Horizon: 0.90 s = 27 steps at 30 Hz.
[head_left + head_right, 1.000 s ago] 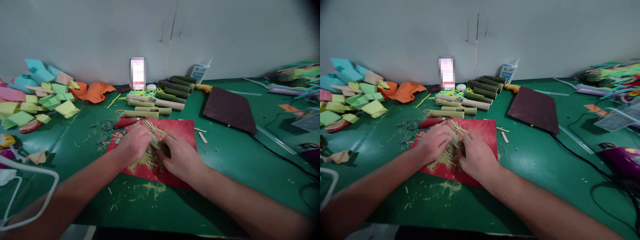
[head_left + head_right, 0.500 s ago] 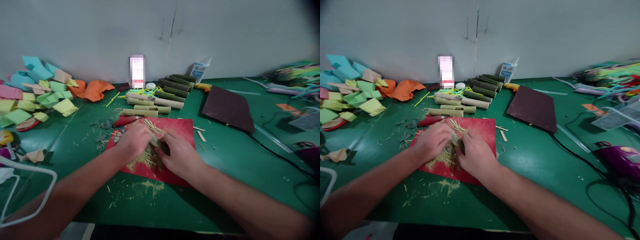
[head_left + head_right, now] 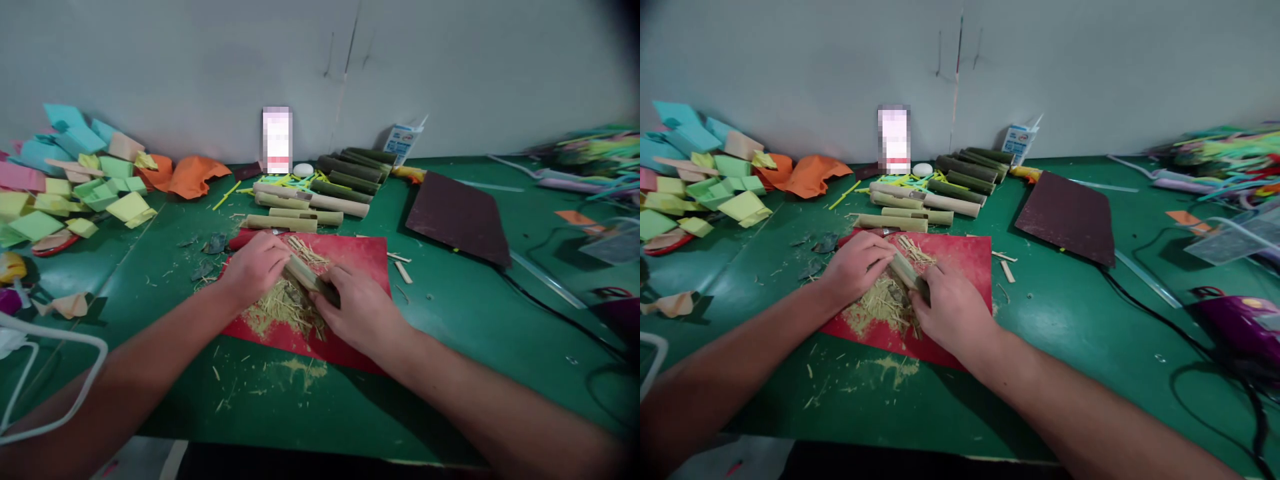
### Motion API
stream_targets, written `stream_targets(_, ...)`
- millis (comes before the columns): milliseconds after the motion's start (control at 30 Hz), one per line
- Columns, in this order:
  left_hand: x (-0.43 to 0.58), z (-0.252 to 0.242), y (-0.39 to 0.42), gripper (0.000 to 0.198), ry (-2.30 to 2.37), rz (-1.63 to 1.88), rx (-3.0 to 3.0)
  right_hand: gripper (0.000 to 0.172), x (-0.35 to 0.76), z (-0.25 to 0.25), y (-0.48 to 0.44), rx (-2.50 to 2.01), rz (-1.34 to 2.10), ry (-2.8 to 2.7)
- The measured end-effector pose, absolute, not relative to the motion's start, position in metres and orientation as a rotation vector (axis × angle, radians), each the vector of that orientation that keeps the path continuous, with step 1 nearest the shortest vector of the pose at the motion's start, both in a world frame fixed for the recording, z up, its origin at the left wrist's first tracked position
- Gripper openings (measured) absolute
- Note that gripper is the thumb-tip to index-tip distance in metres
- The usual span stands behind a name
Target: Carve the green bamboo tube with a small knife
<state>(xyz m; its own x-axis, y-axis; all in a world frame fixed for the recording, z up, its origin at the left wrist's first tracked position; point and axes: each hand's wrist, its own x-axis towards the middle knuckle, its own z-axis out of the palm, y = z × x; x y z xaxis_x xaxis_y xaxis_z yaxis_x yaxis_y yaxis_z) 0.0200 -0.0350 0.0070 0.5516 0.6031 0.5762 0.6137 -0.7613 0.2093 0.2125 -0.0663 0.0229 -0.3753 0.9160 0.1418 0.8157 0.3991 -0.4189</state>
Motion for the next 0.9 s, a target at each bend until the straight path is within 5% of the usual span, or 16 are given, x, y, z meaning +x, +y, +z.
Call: stream_targets(900, 0.019, 0.01, -0.043, 0.021, -1.257, -1.06, -2.843, 0.013, 0.214, 0.019, -0.064, -1.461, 0.44, -2.29)
